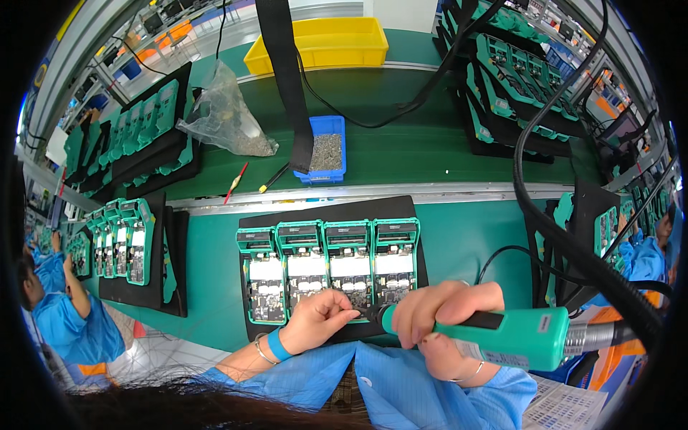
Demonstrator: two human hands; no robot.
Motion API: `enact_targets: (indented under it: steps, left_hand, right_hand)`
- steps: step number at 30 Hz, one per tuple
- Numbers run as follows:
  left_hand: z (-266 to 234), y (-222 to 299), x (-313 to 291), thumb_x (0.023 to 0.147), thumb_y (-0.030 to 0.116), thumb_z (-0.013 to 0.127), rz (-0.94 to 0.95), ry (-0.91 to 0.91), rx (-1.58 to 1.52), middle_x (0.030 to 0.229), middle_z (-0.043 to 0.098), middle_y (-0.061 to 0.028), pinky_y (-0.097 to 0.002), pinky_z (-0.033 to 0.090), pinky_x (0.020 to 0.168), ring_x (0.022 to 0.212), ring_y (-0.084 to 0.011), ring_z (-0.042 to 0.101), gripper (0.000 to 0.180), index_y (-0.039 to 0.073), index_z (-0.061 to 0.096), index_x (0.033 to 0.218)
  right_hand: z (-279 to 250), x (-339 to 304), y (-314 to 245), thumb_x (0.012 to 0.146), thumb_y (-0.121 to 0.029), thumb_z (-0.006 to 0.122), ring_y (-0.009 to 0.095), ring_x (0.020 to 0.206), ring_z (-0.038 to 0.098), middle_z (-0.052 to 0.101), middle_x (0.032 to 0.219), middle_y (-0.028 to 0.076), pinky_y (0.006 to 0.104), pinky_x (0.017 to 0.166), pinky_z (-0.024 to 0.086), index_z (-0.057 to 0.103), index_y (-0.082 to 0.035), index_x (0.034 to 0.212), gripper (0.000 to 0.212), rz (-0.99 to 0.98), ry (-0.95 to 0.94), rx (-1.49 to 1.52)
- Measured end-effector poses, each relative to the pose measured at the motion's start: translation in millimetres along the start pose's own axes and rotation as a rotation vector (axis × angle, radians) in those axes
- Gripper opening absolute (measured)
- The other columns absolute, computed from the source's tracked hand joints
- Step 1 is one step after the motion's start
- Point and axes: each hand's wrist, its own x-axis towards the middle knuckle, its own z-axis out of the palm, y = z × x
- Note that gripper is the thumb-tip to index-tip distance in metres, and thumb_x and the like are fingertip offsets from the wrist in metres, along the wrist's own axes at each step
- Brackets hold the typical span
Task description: The person fastens electronic components onto printed circuit boards using an electric screwdriver, securing them with fasteners on an assembly line.
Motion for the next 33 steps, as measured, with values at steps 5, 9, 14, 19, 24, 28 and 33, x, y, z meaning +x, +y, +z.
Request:
enact_targets:
  steps: [5,9,14,19,24,28,33]
  left_hand:
    - [-4,-6,6,0.074,0.011,0.067,0.406,0.144,0.449,0.050,0.051,-0.0033,-0.0276,0.039,0.040,0.043,-0.0165,0.051,0.011,0.007,0.056,0.073]
    - [-7,-1,8,0.072,0.013,0.067,0.442,0.153,0.499,0.051,0.052,-0.0038,-0.0290,0.041,0.041,0.045,-0.0180,0.054,0.011,0.008,0.057,0.073]
    - [-8,3,9,0.072,0.012,0.067,0.502,0.113,0.561,0.052,0.054,-0.0038,-0.0301,0.043,0.042,0.047,-0.0191,0.055,0.011,0.008,0.057,0.073]
    - [-5,1,9,0.073,0.010,0.065,0.581,0.060,0.581,0.055,0.055,-0.0046,-0.0314,0.043,0.043,0.048,-0.0214,0.056,0.010,0.007,0.057,0.077]
    - [2,-1,4,0.074,0.011,0.065,0.580,-0.008,0.566,0.054,0.054,-0.0049,-0.0311,0.043,0.043,0.046,-0.0216,0.054,0.014,0.006,0.056,0.083]
    - [0,-2,0,0.082,0.008,0.058,-0.024,0.091,-0.103,0.067,0.053,-0.0014,-0.0217,0.041,0.054,0.061,-0.0082,0.051,0.018,0.005,0.049,0.098]
    - [-12,0,4,0.084,-0.006,0.045,-0.249,0.176,-1.167,0.090,0.055,-0.0114,-0.0250,0.049,0.068,0.075,-0.0183,0.057,0.014,0.000,0.046,0.096]
  right_hand:
    - [1,2,9,0.079,0.002,0.055,0.020,0.058,0.050,0.050,0.070,0.011,0.0364,0.053,0.043,0.038,-0.006,0.097,0.026,0.042,-0.078,0.030]
    - [0,2,12,0.078,0.004,0.054,0.020,0.061,0.050,0.050,0.071,0.012,0.0370,0.055,0.042,0.039,-0.006,0.097,0.026,0.099,-0.066,0.043]
    - [-3,3,13,0.078,0.004,0.055,0.020,0.060,0.050,0.050,0.073,0.012,0.0365,0.055,0.042,0.039,-0.005,0.097,0.026,0.098,-0.092,0.038]
    - [-8,-1,11,0.076,0.006,0.056,0.020,0.060,0.050,0.050,0.075,0.011,0.0359,0.054,0.042,0.040,-0.005,0.098,0.030,0.106,-0.150,-0.011]
    - [-10,-8,10,0.073,0.011,0.055,0.019,0.059,0.050,0.050,0.075,0.011,0.0338,0.052,0.042,0.040,-0.005,0.098,0.032,0.074,-0.250,-0.028]
    - [-10,-5,7,0.074,0.010,0.054,0.019,0.059,0.049,0.049,0.072,0.010,0.0332,0.053,0.042,0.038,-0.005,0.095,0.030,0.032,-0.133,-0.201]
    - [-30,12,40,0.076,0.008,0.053,0.017,0.061,0.051,0.049,0.071,0.009,0.0290,0.056,0.046,0.036,-0.005,0.095,0.028,-0.128,-0.034,-0.357]
